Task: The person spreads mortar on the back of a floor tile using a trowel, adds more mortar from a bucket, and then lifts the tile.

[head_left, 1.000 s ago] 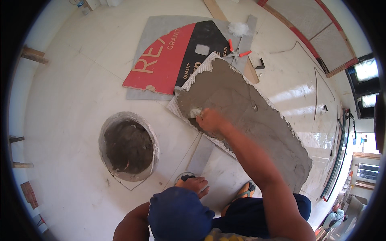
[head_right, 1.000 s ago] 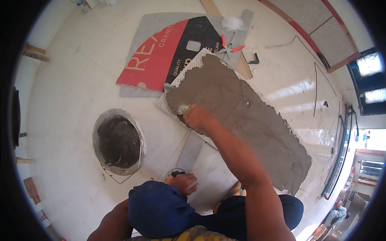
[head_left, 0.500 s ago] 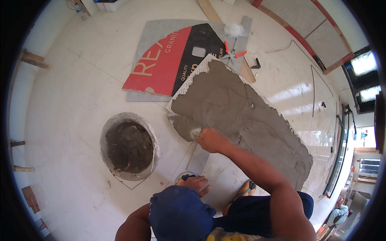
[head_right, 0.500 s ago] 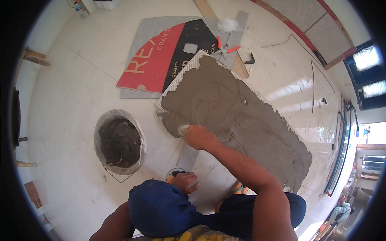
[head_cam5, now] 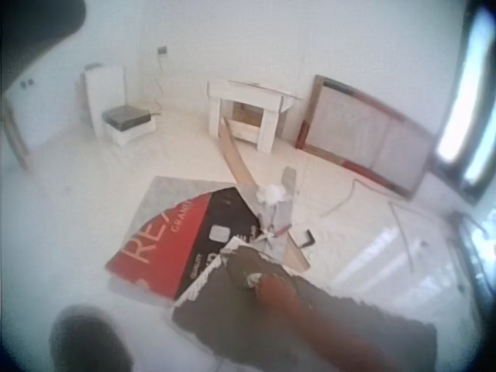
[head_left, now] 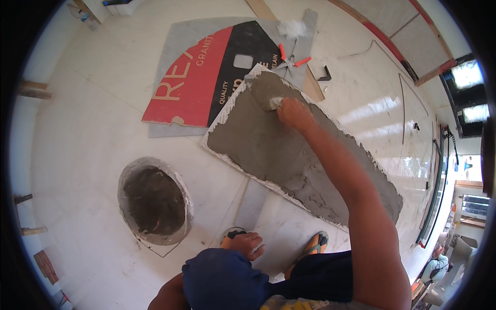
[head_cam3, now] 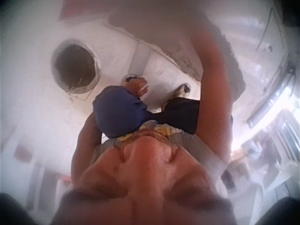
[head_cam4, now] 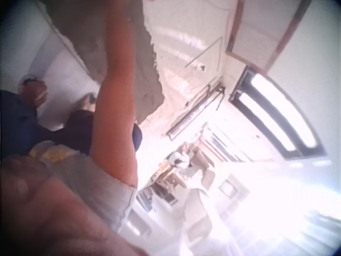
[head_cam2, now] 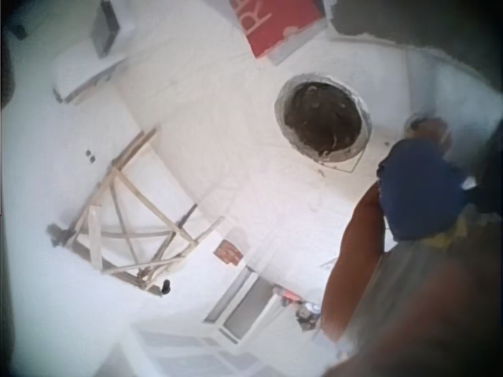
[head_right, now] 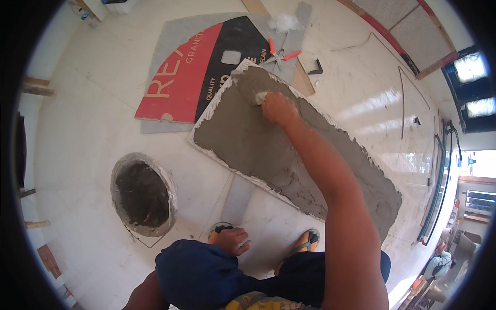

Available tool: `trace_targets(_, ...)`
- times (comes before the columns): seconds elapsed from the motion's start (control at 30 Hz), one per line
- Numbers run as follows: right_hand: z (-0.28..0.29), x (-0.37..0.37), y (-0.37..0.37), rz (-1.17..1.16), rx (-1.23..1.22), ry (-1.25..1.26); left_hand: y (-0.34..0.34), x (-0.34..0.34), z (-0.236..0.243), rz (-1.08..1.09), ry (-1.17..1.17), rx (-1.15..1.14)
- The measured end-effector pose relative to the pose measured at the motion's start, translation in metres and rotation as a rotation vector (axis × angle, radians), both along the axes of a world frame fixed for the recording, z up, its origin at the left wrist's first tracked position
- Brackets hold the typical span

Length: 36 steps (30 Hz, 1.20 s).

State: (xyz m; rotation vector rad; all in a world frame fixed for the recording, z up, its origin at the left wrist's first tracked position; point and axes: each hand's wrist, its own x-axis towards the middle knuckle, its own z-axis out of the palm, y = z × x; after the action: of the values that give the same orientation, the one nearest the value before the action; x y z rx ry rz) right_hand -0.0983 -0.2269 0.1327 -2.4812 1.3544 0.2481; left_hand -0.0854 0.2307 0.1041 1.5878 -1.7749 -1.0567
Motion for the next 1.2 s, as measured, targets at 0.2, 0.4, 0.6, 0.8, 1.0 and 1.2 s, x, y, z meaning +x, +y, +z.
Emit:
trace_targets(0.2,-0.005,-0.058,-0.047,-0.152,0.065,0.034,0.0,0.0,-0.003,-0.001,-0.006,-0.01)
trace_targets(0.4,0.024,-0.073,-0.017,-0.244,0.478,-0.05,0.002,0.006,-0.003,-0.033,0.02,-0.03)
trace_targets(0.6,-0.009,-0.068,-0.009,0.157,0.343,-0.145,-0.004,-0.003,-0.005,-0.055,-0.032,-0.035)
trace_targets(0.8,0.008,-0.017,0.014,0.645,0.36,-0.018,0.0,-0.004,-0.008,-0.034,-0.096,-0.026)
trace_targets(1.0,0.032,-0.023,0.031,0.804,0.356,0.245,0.002,-0.007,-0.015,-0.044,-0.112,-0.054)
trace_targets(1.2,0.048,-0.1,0.048,0.772,0.453,0.386,-0.002,-0.007,-0.01,-0.067,-0.138,-0.017)
